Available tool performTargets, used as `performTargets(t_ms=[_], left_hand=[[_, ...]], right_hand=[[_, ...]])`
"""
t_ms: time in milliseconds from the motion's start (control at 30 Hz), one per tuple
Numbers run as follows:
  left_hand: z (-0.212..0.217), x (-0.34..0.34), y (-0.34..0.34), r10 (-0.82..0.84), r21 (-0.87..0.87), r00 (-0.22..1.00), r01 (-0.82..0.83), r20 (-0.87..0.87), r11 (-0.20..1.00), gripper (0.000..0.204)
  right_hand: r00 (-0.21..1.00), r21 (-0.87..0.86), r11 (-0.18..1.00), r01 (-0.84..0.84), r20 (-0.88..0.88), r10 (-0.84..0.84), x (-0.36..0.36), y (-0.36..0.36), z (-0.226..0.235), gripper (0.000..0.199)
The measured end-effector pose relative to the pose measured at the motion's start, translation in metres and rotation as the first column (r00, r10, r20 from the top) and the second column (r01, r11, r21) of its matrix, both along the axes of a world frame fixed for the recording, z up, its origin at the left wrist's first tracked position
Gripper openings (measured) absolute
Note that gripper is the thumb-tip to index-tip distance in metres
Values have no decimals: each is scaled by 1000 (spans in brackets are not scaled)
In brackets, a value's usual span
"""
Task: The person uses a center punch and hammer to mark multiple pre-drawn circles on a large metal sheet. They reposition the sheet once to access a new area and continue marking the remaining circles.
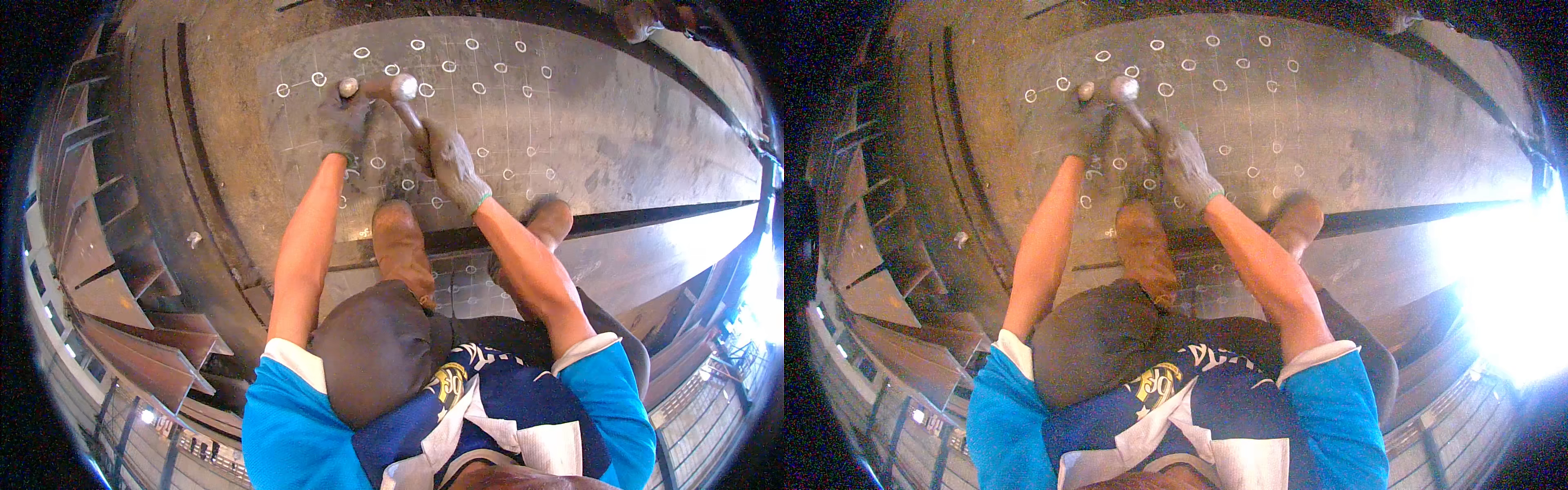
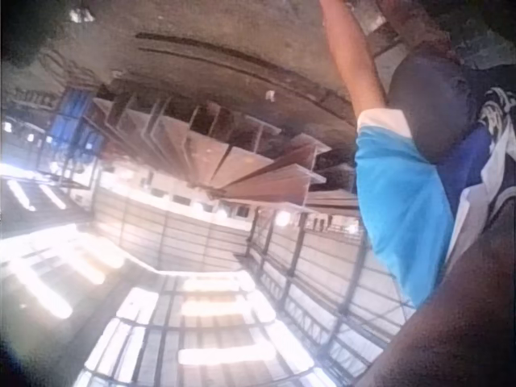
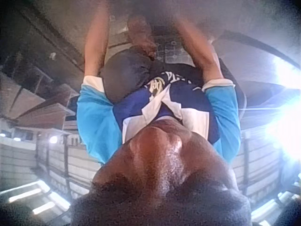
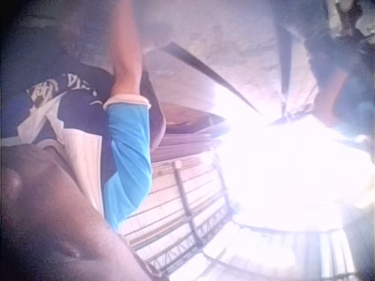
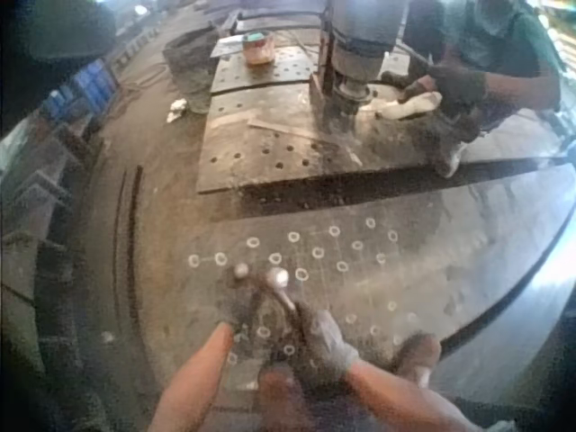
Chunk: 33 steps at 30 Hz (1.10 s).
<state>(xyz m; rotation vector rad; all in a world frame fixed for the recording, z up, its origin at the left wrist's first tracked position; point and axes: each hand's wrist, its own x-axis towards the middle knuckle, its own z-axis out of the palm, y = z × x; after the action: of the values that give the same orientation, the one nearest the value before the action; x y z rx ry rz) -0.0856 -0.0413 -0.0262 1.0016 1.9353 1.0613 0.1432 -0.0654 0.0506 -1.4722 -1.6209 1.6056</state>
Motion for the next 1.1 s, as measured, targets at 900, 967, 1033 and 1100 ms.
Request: performTargets(t_ms=[900, 967, 1033, 1100], left_hand=[[34, -15, 0, 167, 103, 977, -181, 135, 978, 31], [37, -33, 3, 245, 103, 962, -257, 121, 961, 31], [24, -58, 7, 313, 135, 947, -320, 70, 938, 30], [-1, -98, -4, 316, 112, 946, -323, 72, 940, 30]], right_hand=[[987, -412, 905, 111, -60, -148, 14, -12, -18, 36], [973, -489, 863, 126, -109, -204, 16, -31, -30, 37], [965, -550, 827, 117, -133, -225, 14, -56, -35, 35], [974, -592, 805, 40, -158, -164, 4, -79, -15, 33]])
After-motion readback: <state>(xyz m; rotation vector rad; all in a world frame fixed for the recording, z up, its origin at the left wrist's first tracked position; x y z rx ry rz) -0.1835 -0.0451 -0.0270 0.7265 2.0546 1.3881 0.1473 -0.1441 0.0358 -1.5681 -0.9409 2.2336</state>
